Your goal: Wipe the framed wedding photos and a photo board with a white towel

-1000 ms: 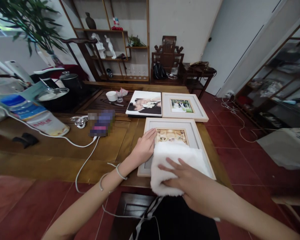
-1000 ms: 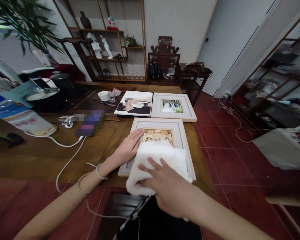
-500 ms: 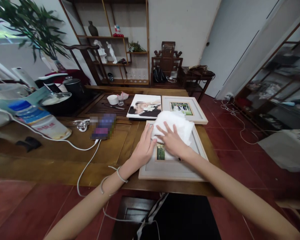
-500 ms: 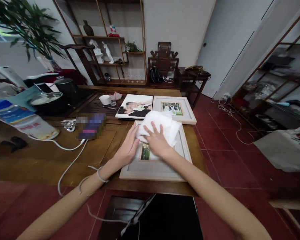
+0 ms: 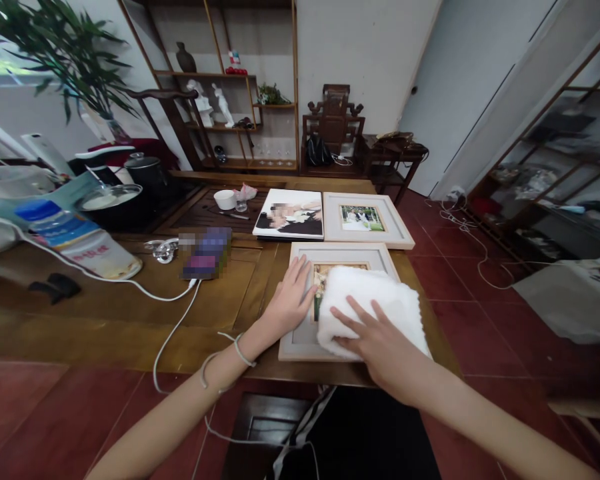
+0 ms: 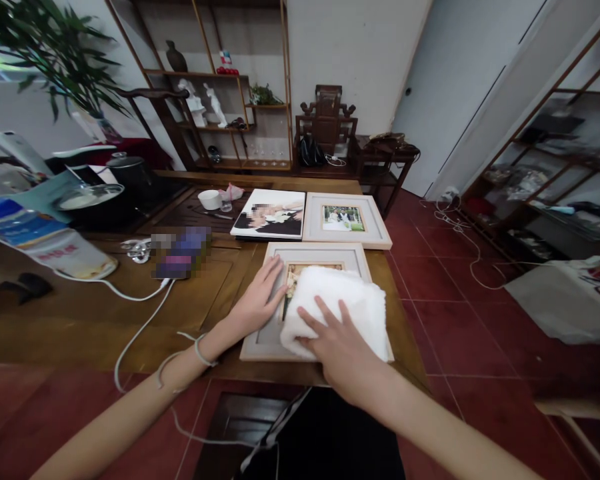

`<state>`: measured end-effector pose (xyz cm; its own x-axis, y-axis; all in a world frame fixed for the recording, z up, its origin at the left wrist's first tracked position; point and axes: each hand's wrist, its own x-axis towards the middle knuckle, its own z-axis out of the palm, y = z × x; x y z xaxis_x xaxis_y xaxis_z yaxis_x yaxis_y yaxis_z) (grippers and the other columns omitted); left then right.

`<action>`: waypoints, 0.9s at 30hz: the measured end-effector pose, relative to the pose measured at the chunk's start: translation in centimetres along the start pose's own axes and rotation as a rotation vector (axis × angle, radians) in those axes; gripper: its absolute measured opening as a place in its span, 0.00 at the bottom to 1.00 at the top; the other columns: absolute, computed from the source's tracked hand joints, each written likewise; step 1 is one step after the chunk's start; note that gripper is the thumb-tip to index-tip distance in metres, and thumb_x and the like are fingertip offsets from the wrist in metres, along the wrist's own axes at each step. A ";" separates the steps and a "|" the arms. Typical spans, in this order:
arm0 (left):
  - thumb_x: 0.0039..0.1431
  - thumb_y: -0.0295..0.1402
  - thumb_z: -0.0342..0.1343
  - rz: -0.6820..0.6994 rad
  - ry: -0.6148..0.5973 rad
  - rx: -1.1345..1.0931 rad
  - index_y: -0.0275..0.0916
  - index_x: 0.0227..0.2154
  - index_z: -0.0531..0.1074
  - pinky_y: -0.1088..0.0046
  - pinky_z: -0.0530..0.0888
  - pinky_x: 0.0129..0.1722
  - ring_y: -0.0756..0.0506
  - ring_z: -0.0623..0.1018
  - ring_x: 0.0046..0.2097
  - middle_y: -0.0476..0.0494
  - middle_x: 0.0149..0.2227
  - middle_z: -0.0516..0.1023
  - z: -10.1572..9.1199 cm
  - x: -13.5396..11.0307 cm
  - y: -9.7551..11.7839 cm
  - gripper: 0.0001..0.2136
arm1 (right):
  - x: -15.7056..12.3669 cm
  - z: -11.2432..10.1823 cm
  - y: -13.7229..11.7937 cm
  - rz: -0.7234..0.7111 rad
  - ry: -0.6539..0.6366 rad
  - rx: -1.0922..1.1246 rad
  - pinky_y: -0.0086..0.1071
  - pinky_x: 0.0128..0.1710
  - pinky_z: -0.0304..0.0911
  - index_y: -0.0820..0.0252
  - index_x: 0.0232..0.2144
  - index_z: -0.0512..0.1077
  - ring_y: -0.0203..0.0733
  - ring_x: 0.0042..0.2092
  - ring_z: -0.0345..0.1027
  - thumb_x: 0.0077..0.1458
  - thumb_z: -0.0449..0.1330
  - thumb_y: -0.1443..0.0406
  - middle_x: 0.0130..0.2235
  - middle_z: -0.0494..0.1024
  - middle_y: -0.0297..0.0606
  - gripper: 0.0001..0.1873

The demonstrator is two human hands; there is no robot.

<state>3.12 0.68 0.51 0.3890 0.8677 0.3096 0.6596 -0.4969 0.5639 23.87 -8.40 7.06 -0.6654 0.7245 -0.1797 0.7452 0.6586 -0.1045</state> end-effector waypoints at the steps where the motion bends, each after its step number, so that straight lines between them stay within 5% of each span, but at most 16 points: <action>1: 0.66 0.37 0.44 0.003 -0.012 0.021 0.35 0.62 0.53 0.50 0.54 0.64 0.38 0.48 0.68 0.34 0.67 0.50 0.0 0.0 0.1 0.24 | -0.7 -0.1 0.5 0.031 -0.009 0.006 0.66 0.60 0.39 0.52 0.57 0.67 0.61 0.67 0.32 0.41 0.50 0.79 0.67 0.49 0.37 0.40; 5: 0.66 0.34 0.44 0.000 -0.070 0.088 0.33 0.61 0.58 0.55 0.58 0.63 0.39 0.53 0.67 0.34 0.66 0.53 -0.2 0.1 0.3 0.22 | -3.8 -1.6 3.1 0.185 -0.069 0.047 0.67 0.59 0.42 0.51 0.50 0.73 0.62 0.67 0.37 0.36 0.48 0.81 0.65 0.56 0.35 0.40; 8: 0.66 0.33 0.43 -0.002 -0.115 0.126 0.32 0.59 0.61 0.56 0.59 0.63 0.40 0.56 0.66 0.34 0.65 0.57 -0.3 0.2 0.4 0.21 | -5.6 -3.6 6.3 0.236 0.005 0.133 0.57 0.56 0.55 0.52 0.49 0.74 0.57 0.61 0.56 0.40 0.46 0.79 0.60 0.67 0.41 0.36; 10: 0.66 0.33 0.43 -0.003 -0.126 0.137 0.31 0.59 0.61 0.56 0.59 0.63 0.40 0.57 0.66 0.35 0.65 0.58 -0.2 0.2 0.4 0.21 | -5.7 -4.9 8.7 0.287 0.175 0.157 0.47 0.45 0.66 0.59 0.43 0.76 0.52 0.46 0.72 0.45 0.46 0.76 0.46 0.78 0.46 0.27; 13: 0.66 0.33 0.43 0.001 -0.114 0.128 0.31 0.60 0.60 0.57 0.60 0.62 0.40 0.57 0.66 0.35 0.64 0.59 -0.2 0.3 0.4 0.21 | -3.3 -6.3 11.3 0.460 0.568 0.043 0.40 0.32 0.66 0.65 0.37 0.74 0.48 0.30 0.70 0.47 0.49 0.72 0.29 0.77 0.44 0.17; 16: 0.65 0.32 0.44 0.004 -0.098 0.109 0.32 0.59 0.61 0.57 0.61 0.62 0.40 0.58 0.66 0.35 0.64 0.60 -0.1 0.4 0.2 0.21 | 1.7 -6.3 11.5 0.478 0.831 -0.103 0.43 0.39 0.66 0.69 0.53 0.65 0.53 0.43 0.71 0.45 0.50 0.75 0.43 0.76 0.54 0.29; 18: 0.65 0.32 0.44 0.007 -0.085 0.100 0.32 0.59 0.61 0.56 0.62 0.61 0.40 0.59 0.65 0.34 0.63 0.60 -0.1 0.4 0.1 0.21 | 5.5 -5.7 10.3 0.301 0.802 -0.151 0.48 0.50 0.61 0.64 0.57 0.61 0.55 0.58 0.60 0.44 0.47 0.80 0.58 0.65 0.56 0.35; 20: 0.65 0.32 0.45 0.016 -0.067 0.098 0.32 0.58 0.62 0.54 0.63 0.60 0.38 0.60 0.64 0.33 0.63 0.61 -0.1 0.4 0.1 0.20 | 9.0 -4.6 8.6 0.085 0.572 -0.192 0.50 0.57 0.54 0.61 0.59 0.60 0.52 0.65 0.47 0.46 0.46 0.82 0.65 0.55 0.51 0.37; 23: 0.64 0.31 0.46 0.025 -0.046 0.093 0.34 0.53 0.66 0.53 0.66 0.57 0.37 0.66 0.60 0.32 0.58 0.68 -0.1 0.5 0.2 0.17 | 12.2 -2.9 6.5 -0.059 0.385 -0.206 0.45 0.60 0.50 0.58 0.57 0.64 0.47 0.63 0.52 0.51 0.51 0.79 0.61 0.64 0.48 0.31; 27: 0.64 0.31 0.47 0.047 -0.028 0.062 0.37 0.52 0.68 0.53 0.67 0.57 0.37 0.67 0.60 0.34 0.56 0.69 0.0 0.5 0.1 0.15 | 12.0 -1.3 6.6 -0.044 0.320 -0.226 0.43 0.61 0.47 0.61 0.56 0.65 0.45 0.63 0.54 0.53 0.51 0.78 0.59 0.67 0.50 0.28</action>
<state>3.37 1.03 0.72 0.4374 0.8432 0.3125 0.6789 -0.5375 0.5003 20.72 4.89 5.53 -0.7031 0.6977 0.1378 0.7110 0.6931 0.1189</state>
